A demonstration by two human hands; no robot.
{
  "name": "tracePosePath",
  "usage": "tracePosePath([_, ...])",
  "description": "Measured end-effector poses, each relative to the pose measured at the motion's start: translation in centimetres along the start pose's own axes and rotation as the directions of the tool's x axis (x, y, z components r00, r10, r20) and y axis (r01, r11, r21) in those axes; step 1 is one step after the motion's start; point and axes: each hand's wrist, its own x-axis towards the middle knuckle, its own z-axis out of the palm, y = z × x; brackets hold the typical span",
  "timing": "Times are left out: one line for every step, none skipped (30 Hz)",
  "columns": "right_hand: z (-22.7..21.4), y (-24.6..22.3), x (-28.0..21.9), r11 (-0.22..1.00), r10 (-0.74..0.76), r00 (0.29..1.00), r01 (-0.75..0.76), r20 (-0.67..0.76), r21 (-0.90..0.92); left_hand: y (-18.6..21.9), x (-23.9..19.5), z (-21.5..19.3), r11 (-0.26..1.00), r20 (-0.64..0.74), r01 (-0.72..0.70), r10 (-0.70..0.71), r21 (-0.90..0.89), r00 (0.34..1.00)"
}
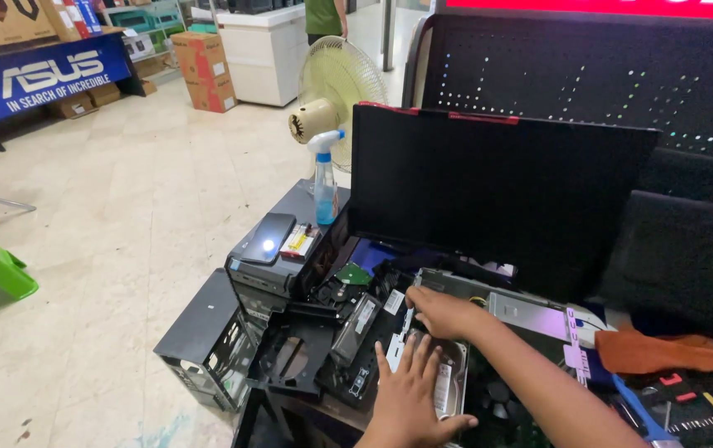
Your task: The person installs a hard drive into a desktop computer case. They place the drive into the drive bay, secure it with screws using a screwdriver, and connect the power and data cables to the motherboard.
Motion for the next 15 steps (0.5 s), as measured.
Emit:
tracePosePath([0.2, 0.2, -0.1, 0.994, -0.011, 0.999, 0.014, -0.038, 0.105, -0.2, 0.6, 0.1, 1.0, 0.006, -0.008, 0.008, 0.026, 1.0])
tracePosePath([1.0, 0.3, -0.3, 0.977, -0.02, 0.998, 0.034, -0.067, 0.212, -0.3, 0.9, 0.6, 0.999, 0.022, -0.012, 0.011, 0.047, 1.0])
tracePosePath([1.8, 1.6, 0.6, 0.976, -0.021, 0.998, 0.035, -0.064, 0.214, -0.4, 1.9, 0.6, 0.999, 0.024, -0.01, 0.009, 0.046, 1.0])
tracePosePath([3.2, 2.7, 1.3, 0.964, -0.029, 0.977, 0.083, -0.212, 0.253, -0.4, 2.7, 1.1, 0.996, -0.037, -0.009, 0.012, 0.093, 0.999])
tracePosePath([4.6, 3.9, 2.1, 0.949, -0.028, 0.934, 0.136, -0.355, 0.285, -0.5, 3.5, 1.5, 0.99, -0.097, -0.005, 0.019, 0.141, 0.995])
tracePosePath([5.5, 4.3, 2.4, 0.947, -0.03, 0.941, 0.135, -0.336, 0.293, -0.4, 3.6, 1.3, 0.992, -0.082, 0.0, 0.011, 0.129, 0.997])
tracePosePath([6.4, 4.8, 2.8, 0.945, 0.017, 0.899, 0.129, -0.438, 0.301, -0.5, 3.8, 1.0, 0.99, -0.056, 0.013, -0.005, 0.137, 0.998])
tracePosePath([7.7, 5.5, 2.9, 0.942, 0.071, 0.847, 0.117, -0.527, 0.314, -0.3, 3.9, 1.0, 0.989, -0.023, 0.019, -0.016, 0.144, 1.0])
tracePosePath([8.0, 5.8, 3.0, 0.939, 0.077, 0.859, 0.107, -0.505, 0.326, -0.6, 4.3, 1.5, 0.991, 0.0, 0.019, -0.02, 0.13, 1.0])
tracePosePath([8.3, 6.2, 3.0, 0.921, -0.012, 0.822, 0.231, -0.569, 0.314, -0.9, 4.7, 2.0, 0.992, -0.062, 0.003, 0.005, 0.129, 0.998])
tracePosePath([8.6, 6.6, 3.0, 0.89, -0.094, 0.77, 0.35, -0.631, 0.294, -1.2, 5.0, 2.4, 0.992, -0.124, -0.013, 0.029, 0.129, 0.992])
tracePosePath([8.6, 6.4, 2.5, 0.889, -0.088, 0.779, 0.342, -0.62, 0.304, -1.3, 5.3, 3.1, 0.993, -0.111, -0.015, 0.029, 0.12, 0.993])
tracePosePath([8.4, 6.2, 2.0, 0.827, -0.057, 0.795, 0.376, -0.603, 0.419, -1.4, 5.5, 3.7, 0.994, -0.169, -0.025, 0.044, 0.107, 0.985])
tracePosePath([7.6, 6.0, 2.0, 0.75, -0.033, 0.804, 0.413, -0.594, 0.517, -1.7, 5.9, 3.8, 0.994, -0.239, -0.033, 0.057, 0.103, 0.969])
tracePosePath([7.8, 6.2, 2.3, 0.75, -0.033, 0.804, 0.412, -0.593, 0.517, -1.7, 6.1, 3.6, 0.994, -0.239, -0.033, 0.057, 0.103, 0.969])
